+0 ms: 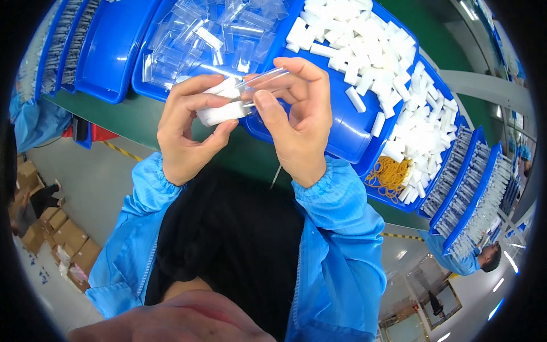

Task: The person assembles components by mounting white blocks and transparent sleeves onto a pinned base by hand, binding the bundled parts with a rubber band, and working on the assembly with a hand tool.

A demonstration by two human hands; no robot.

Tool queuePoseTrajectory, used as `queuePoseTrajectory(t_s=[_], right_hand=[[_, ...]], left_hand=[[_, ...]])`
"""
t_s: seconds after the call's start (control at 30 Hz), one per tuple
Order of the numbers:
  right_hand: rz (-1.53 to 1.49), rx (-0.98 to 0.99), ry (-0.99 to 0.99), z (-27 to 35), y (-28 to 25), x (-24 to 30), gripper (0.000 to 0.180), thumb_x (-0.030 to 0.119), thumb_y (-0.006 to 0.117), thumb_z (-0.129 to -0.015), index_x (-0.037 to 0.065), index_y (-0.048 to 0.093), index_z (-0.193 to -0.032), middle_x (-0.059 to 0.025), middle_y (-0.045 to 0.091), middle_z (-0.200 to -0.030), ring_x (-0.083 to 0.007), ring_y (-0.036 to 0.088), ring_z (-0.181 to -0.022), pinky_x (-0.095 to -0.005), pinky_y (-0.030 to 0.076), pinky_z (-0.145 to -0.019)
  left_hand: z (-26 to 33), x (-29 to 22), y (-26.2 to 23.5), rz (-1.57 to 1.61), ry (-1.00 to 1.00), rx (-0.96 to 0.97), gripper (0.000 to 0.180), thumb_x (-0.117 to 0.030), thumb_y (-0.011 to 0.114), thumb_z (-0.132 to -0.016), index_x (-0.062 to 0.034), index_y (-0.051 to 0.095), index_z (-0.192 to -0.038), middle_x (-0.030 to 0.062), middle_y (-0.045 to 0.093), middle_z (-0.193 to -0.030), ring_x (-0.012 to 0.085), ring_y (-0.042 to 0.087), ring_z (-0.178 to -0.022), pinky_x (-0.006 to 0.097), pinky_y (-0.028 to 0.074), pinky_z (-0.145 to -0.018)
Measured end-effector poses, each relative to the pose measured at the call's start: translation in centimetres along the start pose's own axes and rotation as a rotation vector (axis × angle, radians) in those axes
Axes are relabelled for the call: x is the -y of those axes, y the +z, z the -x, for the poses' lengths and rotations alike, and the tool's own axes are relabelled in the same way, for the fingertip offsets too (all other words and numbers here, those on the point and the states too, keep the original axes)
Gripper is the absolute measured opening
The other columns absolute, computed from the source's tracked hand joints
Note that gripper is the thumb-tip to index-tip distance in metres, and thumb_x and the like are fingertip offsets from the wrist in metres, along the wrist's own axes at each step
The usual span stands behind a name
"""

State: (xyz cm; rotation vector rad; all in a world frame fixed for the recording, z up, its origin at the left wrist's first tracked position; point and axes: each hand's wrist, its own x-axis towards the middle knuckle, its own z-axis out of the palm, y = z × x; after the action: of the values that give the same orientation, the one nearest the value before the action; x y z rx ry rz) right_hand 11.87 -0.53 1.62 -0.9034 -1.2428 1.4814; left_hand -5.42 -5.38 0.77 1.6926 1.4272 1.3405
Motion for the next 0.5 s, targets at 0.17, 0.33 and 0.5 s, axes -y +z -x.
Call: queuePoseTrajectory(t_s=[0.17, 0.33, 0.5], right_hand=[[-0.227, -0.062, 0.043, 0.05, -0.71, -0.66, 0.041, 0.008, 0.06, -0.096, 0.003, 0.038, -0.13, -0.0221, 0.064, -0.113, -0.0248, 0.069, -0.092, -0.0352, 0.054, -0.087], [-0.213, -0.088, 0.068, 0.87, -0.69, -0.59, 0.041, 0.014, 0.057, -0.098, 0.003, 0.037, -0.133, -0.0226, 0.062, -0.117, -0.0245, 0.069, -0.088, -0.0374, 0.05, -0.091], [-0.287, -0.106, 0.042, 0.82, -0.83, -0.56, 0.04, 0.009, 0.062, -0.095, 0.004, 0.038, -0.127, -0.0222, 0.064, -0.115, -0.0243, 0.069, -0.089, -0.0352, 0.054, -0.087]], left_hand=[[-0.21, -0.43, 0.21, 0.216, -0.152, 0.045, 0.03, 0.001, 0.077, -0.077, -0.0019, 0.063, -0.104, 0.014, 0.057, -0.126, 0.023, 0.061, -0.109, 0.033, 0.053, -0.089], [-0.28, 0.55, 0.43, 0.443, -0.252, 0.005, 0.023, 0.002, 0.071, -0.084, 0.0025, 0.061, -0.105, 0.0138, 0.055, -0.126, 0.0211, 0.059, -0.112, 0.032, 0.054, -0.09], [-0.21, -0.18, 0.66, 0.358, -0.256, -0.001, 0.024, 0.002, 0.071, -0.084, 0.0033, 0.061, -0.106, 0.0137, 0.055, -0.125, 0.0214, 0.06, -0.111, 0.032, 0.055, -0.089]])
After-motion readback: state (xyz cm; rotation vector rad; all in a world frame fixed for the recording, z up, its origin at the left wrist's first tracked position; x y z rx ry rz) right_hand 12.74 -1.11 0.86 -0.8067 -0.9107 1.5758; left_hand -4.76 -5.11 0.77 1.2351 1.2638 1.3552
